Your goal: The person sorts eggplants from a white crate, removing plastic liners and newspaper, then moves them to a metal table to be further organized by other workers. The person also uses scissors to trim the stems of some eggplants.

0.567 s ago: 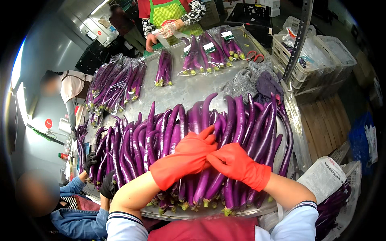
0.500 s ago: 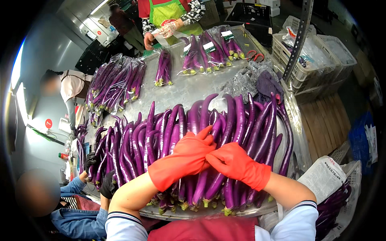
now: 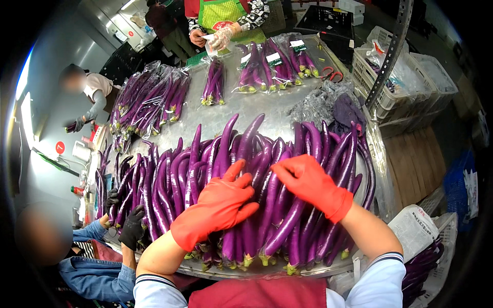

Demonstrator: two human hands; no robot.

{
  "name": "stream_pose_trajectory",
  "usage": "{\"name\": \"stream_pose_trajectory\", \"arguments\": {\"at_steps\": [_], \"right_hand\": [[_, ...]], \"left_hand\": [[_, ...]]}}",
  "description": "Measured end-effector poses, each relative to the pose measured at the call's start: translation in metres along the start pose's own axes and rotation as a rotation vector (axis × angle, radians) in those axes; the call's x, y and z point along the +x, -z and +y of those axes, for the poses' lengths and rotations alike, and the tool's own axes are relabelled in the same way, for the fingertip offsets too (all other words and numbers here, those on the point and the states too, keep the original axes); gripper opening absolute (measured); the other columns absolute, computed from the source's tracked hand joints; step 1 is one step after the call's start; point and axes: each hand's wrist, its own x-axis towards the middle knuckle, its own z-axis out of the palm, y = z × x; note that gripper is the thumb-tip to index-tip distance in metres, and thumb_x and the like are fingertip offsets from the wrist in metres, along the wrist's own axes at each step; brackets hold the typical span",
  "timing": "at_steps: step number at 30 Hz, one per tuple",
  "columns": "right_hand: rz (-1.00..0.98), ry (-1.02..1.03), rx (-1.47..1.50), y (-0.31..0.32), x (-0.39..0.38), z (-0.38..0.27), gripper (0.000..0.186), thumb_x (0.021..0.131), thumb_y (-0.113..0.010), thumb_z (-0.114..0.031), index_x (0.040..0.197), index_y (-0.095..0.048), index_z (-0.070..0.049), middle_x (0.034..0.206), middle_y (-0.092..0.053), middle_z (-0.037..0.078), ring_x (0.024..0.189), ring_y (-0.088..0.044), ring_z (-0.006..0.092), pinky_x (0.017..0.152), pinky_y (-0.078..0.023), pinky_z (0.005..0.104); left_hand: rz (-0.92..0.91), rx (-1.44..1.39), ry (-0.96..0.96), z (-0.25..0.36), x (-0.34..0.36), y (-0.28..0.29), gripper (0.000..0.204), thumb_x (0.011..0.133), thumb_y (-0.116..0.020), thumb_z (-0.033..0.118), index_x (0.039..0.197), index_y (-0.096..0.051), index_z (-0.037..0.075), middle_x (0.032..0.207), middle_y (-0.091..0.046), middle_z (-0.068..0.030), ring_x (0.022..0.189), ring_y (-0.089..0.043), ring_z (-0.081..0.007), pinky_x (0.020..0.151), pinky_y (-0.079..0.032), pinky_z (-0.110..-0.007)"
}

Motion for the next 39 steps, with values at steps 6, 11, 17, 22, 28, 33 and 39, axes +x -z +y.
{"name": "stream_pose_trajectory", "arguments": {"at_steps": [6, 11, 17, 22, 28, 33, 39], "right_hand": [[0.103, 0.173, -0.224, 0.006, 0.044, 0.025, 0.022, 0.086, -0.058, -0.019, 0.087, -0.065, 0.002, 0.084, -0.064, 0.017, 0.078, -0.062, 0.0308, 0.071, -0.045, 0.037], [-0.318, 0.146, -0.596, -0.014, 0.076, 0.068, 0.039, 0.083, -0.059, -0.038, 0.081, -0.065, 0.0, 0.091, -0.062, 0.021, 0.09, -0.057, 0.0347, 0.078, -0.043, 0.04], [-0.165, -0.097, 0.016, -0.023, 0.078, 0.061, 0.04, 0.084, -0.061, -0.032, 0.102, -0.063, 0.003, 0.105, -0.062, 0.014, 0.096, -0.057, 0.0244, 0.083, -0.04, 0.0339], [-0.234, -0.066, 0.336, -0.017, 0.076, 0.07, 0.033, 0.094, -0.052, -0.023, 0.115, -0.061, 0.0, 0.12, -0.059, 0.008, 0.118, -0.048, 0.019, 0.103, -0.032, 0.0316], [-0.247, -0.096, 0.492, -0.017, 0.074, 0.07, 0.034, 0.097, -0.048, -0.021, 0.119, -0.057, 0.003, 0.113, -0.062, 0.007, 0.104, -0.056, 0.013, 0.094, -0.04, 0.0262], [-0.238, -0.217, 0.7, -0.018, 0.069, 0.056, 0.031, 0.097, -0.049, -0.024, 0.113, -0.057, 0.001, 0.104, -0.061, 0.007, 0.098, -0.056, 0.0137, 0.089, -0.044, 0.0278], [-0.235, -0.303, 0.823, -0.023, 0.068, 0.039, 0.033, 0.086, -0.065, -0.021, 0.111, -0.053, -0.002, 0.104, -0.057, 0.005, 0.095, -0.055, 0.0137, 0.089, -0.044, 0.0284]], "left_hand": [[0.099, -0.048, 0.145, -0.03, -0.022, 0.007, 0.027, 0.077, -0.059, 0.03, 0.072, -0.062, 0.004, 0.1, -0.058, -0.0142, 0.124, -0.04, -0.0395, 0.081, -0.051, -0.045], [0.158, -0.406, 0.295, -0.078, -0.079, -0.012, 0.018, 0.082, -0.059, 0.019, 0.087, -0.059, 0.002, 0.126, -0.05, -0.0185, 0.133, -0.026, -0.0444, 0.103, -0.033, -0.045], [0.261, -0.461, 0.356, -0.078, -0.098, -0.029, 0.014, 0.087, -0.055, 0.017, 0.096, -0.057, 0.007, 0.136, -0.041, -0.0188, 0.135, -0.021, -0.044, 0.108, -0.028, -0.045], [0.274, -0.429, 0.349, -0.08, -0.097, -0.035, 0.013, 0.087, -0.054, 0.017, 0.096, -0.056, 0.007, 0.137, -0.039, -0.0179, 0.136, -0.02, -0.0428, 0.107, -0.03, -0.046], [0.254, -0.419, 0.365, -0.08, -0.096, -0.033, 0.011, 0.087, -0.054, 0.017, 0.094, -0.055, 0.008, 0.138, -0.039, -0.017, 0.136, -0.02, -0.0422, 0.102, -0.036, -0.047], [0.235, -0.413, 0.383, -0.079, -0.095, -0.033, 0.011, 0.087, -0.054, 0.016, 0.094, -0.055, 0.008, 0.138, -0.039, -0.0169, 0.136, -0.021, -0.0423, 0.102, -0.036, -0.047], [0.265, -0.446, 0.368, -0.078, -0.095, -0.035, 0.01, 0.088, -0.054, 0.014, 0.095, -0.053, 0.006, 0.138, -0.039, -0.0202, 0.135, -0.02, -0.0458, 0.106, -0.029, -0.047]]}}
